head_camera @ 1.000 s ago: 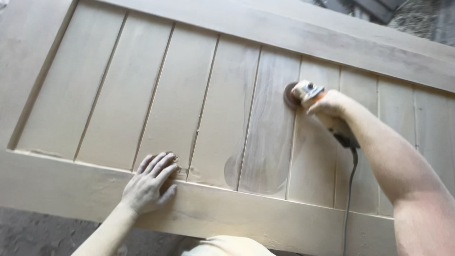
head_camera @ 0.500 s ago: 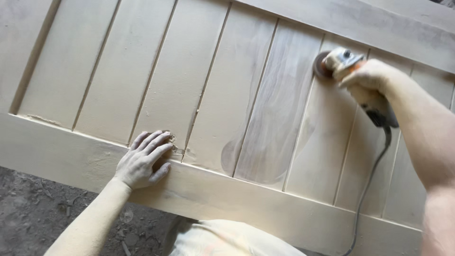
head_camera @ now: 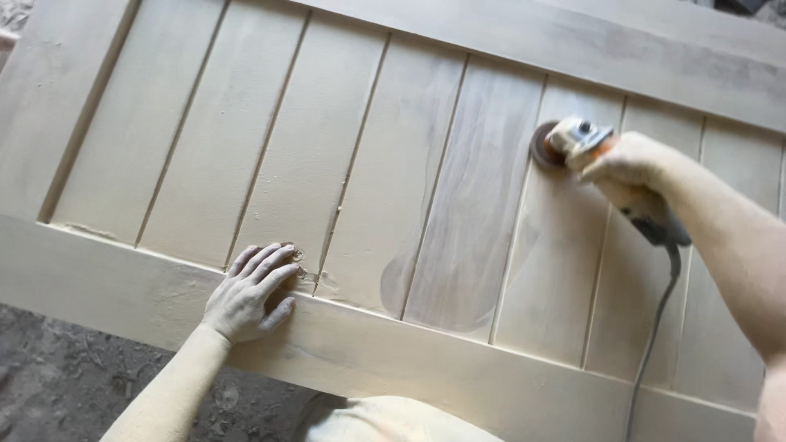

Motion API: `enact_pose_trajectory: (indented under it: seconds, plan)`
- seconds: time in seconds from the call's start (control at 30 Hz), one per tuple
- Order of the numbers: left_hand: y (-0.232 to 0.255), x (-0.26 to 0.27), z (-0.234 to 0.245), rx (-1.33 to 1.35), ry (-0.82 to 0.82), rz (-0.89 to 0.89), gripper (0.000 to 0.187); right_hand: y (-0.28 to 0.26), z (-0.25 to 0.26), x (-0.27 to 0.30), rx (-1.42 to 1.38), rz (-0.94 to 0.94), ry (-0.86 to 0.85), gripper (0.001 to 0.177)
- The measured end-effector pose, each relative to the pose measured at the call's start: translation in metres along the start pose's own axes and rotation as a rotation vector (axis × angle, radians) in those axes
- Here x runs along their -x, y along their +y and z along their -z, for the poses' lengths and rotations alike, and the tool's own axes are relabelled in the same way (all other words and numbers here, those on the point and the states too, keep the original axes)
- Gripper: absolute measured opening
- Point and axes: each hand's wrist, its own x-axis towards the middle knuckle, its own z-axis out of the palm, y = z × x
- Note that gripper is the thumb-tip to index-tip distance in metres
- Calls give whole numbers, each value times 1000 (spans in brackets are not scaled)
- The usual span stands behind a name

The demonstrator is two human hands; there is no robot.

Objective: The person uses an orbital sander to smooth the surface of a large wooden door panel. The left hand stabilizes the panel while the right hand moves the sander across the vertical planks and frame.

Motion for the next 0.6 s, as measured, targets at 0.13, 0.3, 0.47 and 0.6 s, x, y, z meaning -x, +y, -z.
enact_pose_trajectory:
  seconds: [0.13,0.3,0.47,0.6]
  plan:
    - [0,3,-3,12,-15,25,59,-4,-1,-27,37,185,0,72]
    - [1,1,-1,7,-20,22,59,-43,23,-43,12,-107,1,71]
    - [0,2,-2,0,-45,17,60,-109,20,-56,-23,-17,-1,68]
    - [1,2,0,11,-61,45,60,-145,16,-57,25,-12,-15,64]
